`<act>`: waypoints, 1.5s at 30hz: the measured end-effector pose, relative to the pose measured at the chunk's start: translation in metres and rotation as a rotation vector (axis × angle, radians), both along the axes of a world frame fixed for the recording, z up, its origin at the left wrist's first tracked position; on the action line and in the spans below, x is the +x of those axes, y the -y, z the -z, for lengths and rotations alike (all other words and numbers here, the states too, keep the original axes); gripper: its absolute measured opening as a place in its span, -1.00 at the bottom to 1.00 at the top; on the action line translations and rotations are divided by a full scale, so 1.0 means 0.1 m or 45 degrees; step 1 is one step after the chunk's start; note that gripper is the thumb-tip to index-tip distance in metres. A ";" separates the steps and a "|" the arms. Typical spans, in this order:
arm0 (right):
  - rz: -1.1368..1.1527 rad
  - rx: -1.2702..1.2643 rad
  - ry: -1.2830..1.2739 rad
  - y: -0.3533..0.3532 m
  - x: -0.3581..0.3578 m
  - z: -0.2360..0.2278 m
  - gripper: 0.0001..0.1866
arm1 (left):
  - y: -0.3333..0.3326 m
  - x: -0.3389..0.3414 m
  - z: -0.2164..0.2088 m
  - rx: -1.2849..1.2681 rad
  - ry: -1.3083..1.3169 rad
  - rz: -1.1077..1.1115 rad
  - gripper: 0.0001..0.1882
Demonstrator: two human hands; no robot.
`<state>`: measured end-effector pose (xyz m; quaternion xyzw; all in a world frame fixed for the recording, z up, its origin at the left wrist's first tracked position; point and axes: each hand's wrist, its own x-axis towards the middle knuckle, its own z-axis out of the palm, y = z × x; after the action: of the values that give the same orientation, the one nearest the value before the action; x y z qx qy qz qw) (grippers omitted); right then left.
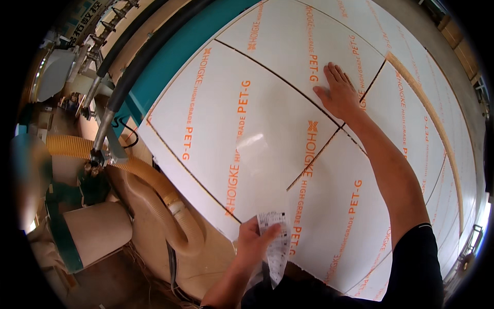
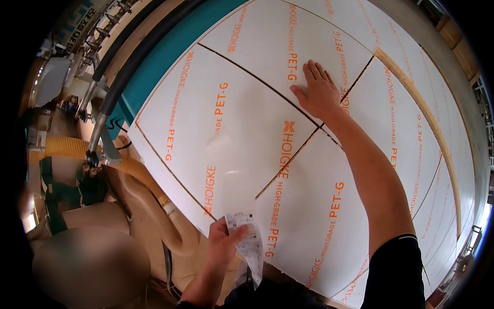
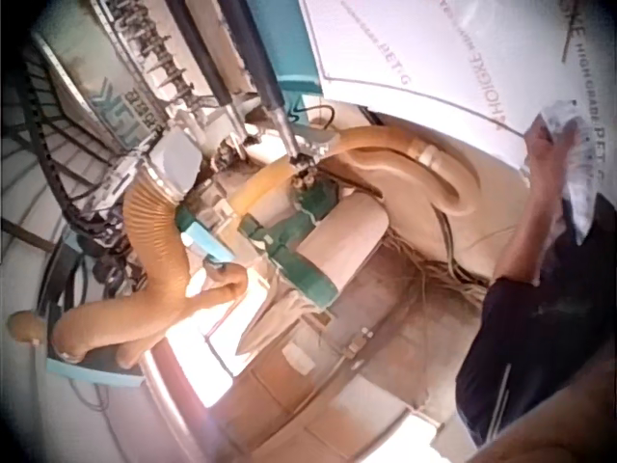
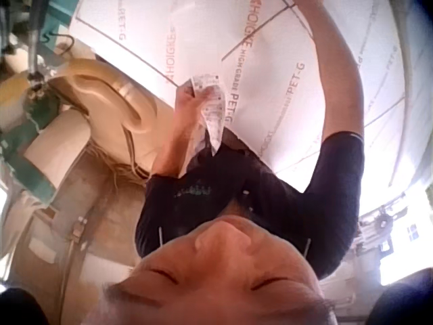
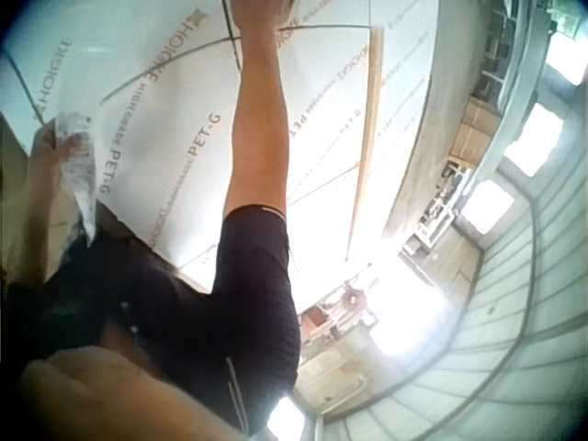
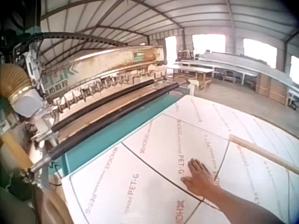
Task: The person applies labels to a large sheet on a workbench, using a marker to write on the sheet before placing each label.
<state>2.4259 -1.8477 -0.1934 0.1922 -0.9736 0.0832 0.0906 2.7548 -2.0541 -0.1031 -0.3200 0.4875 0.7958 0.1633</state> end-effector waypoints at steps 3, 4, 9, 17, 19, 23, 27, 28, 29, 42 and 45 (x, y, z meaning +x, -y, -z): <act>-0.083 -0.046 0.169 -0.02 0.26 -0.13 -0.25 | -0.02 0.00 0.00 -0.063 -0.077 0.021 -0.75; -0.079 -0.047 0.160 -0.03 0.35 -0.19 -0.25 | -0.05 -0.02 -0.03 -0.086 -0.114 0.030 -0.78; -0.154 -0.503 0.552 -0.11 1.13 -0.51 -0.35 | -0.15 0.01 -0.12 -0.103 -0.235 0.035 -0.78; -0.157 -1.387 1.160 -0.30 2.91 -1.07 -0.83 | -0.55 0.02 -0.21 -0.179 -0.317 0.236 -0.78; 0.027 -1.397 1.164 -0.41 3.02 -1.17 -0.86 | -0.71 0.03 -0.25 -0.140 -0.315 0.339 -0.80; 0.218 -1.477 1.035 -0.70 3.20 -1.37 -0.85 | -0.92 0.18 -0.21 -0.173 -0.399 0.468 -0.80; 0.007 -1.299 0.279 -1.06 3.29 -1.42 -0.62 | -1.15 0.21 -0.22 -0.113 -0.252 0.496 -0.82; -0.164 -1.231 0.247 -1.12 3.30 -1.43 -0.58 | -1.22 0.20 -0.26 -0.074 -0.261 0.530 -0.82; -0.334 -1.156 0.216 -1.18 3.31 -1.44 -0.54 | -1.28 0.19 -0.27 -0.036 -0.268 0.561 -0.82; -0.037 -1.910 0.924 -1.45 3.26 -0.95 -0.92 | -1.40 0.17 -0.29 -0.221 -0.279 0.915 -0.79; 0.210 -2.275 0.812 -1.53 2.80 -0.61 -0.89 | -1.41 0.16 -0.30 -0.225 -0.264 0.939 -0.78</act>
<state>2.7063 -1.6946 -0.1322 -0.0492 -0.5391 0.8386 -0.0605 2.7711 -1.9129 -0.0733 -0.0542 0.6502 0.6669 0.3599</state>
